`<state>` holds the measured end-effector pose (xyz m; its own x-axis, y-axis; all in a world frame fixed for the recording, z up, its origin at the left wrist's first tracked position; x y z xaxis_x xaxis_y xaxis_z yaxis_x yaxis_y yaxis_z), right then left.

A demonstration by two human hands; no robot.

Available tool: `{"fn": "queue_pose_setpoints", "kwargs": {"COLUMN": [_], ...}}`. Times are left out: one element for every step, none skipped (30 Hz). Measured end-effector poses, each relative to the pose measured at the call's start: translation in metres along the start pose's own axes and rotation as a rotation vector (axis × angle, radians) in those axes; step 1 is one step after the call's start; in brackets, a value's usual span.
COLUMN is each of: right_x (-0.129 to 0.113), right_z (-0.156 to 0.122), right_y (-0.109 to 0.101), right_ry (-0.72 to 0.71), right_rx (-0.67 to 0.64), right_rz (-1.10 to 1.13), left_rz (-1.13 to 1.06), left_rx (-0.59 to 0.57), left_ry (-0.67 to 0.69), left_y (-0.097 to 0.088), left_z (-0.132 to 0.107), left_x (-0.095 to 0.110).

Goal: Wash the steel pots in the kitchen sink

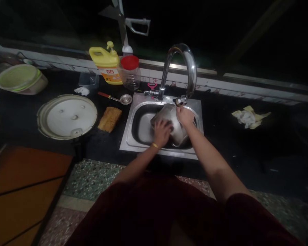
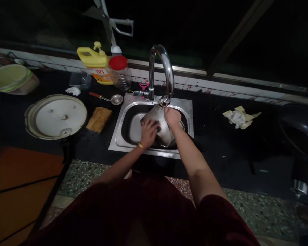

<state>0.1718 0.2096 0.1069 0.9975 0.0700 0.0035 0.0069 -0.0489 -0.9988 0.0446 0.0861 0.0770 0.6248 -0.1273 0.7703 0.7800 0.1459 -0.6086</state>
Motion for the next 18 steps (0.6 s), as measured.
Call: {"fn": "queue_pose_setpoints", "kwargs": {"right_x": [-0.002,-0.004,-0.006,-0.009,-0.011,-0.013,-0.015,-0.017,-0.019,-0.021,-0.022,-0.024,-0.025,-0.027,-0.029,-0.03,-0.032,-0.034], "right_z": [0.002,0.003,0.005,0.007,0.01,0.012,0.014,0.017,0.018,0.02,0.02,0.02,0.02,0.018,0.017,0.016,0.015,0.016], "right_y": [0.0,0.0,0.0,0.0,0.0,0.001,0.002,0.002,0.003,0.004,0.004,0.004,0.004,0.002,0.001,-0.002,-0.004,-0.006], "right_ry": [-0.002,0.001,0.007,0.013,0.024,0.034,0.042,0.046,0.048,0.048,0.045,0.038,0.034,0.028,0.022,0.019,0.019,0.016], "right_rx": [-0.002,-0.001,0.001,0.001,-0.002,-0.008,-0.013,-0.016,-0.014,-0.008,0.001,0.012,0.025,0.039,0.05,0.057,0.061,0.057], "right_rz": [0.003,0.004,0.003,0.002,0.002,0.006,0.01,0.013,0.013,0.01,0.005,0.002,0.002,0.006,0.009,0.01,0.007,-0.001], "left_rz": [0.007,0.006,-0.004,-0.025,-0.048,-0.087,-0.123,-0.146,-0.152,-0.143,-0.122,-0.1,-0.084,-0.079,-0.086,-0.098,-0.109,-0.112], "left_rx": [-0.012,-0.013,-0.004,0.011,0.044,0.052,0.06,0.061,0.052,0.034,0.014,0.0,-0.005,0.001,0.013,0.024,0.034,0.035], "left_ry": [0.04,0.049,0.025,-0.027,-0.103,-0.178,-0.233,-0.244,-0.214,-0.159,-0.098,-0.053,-0.035,-0.054,-0.097,-0.147,-0.184,-0.195], "left_y": [0.005,0.007,0.006,0.003,-0.004,-0.008,-0.012,-0.014,-0.014,-0.012,-0.009,-0.007,-0.006,-0.008,-0.01,-0.013,-0.015,-0.015], "left_z": [-0.007,-0.009,-0.005,0.002,0.011,0.019,0.024,0.027,0.026,0.023,0.019,0.015,0.014,0.015,0.019,0.023,0.027,0.03], "left_x": [0.006,0.008,0.004,-0.005,-0.018,-0.03,-0.039,-0.043,-0.041,-0.034,-0.026,-0.019,-0.016,-0.017,-0.02,-0.025,-0.027,-0.026]}}
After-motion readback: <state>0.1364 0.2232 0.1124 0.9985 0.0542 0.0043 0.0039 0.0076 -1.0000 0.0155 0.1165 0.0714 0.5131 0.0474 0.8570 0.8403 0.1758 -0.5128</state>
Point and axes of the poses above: each hand's wrist, its own z-axis towards the middle knuckle, its own y-axis out of the palm, x = y × z, the point moved 8 cm from there along z, towards the middle knuckle, and after that the axes turned 11 degrees about -z, right-handed, at the moved point
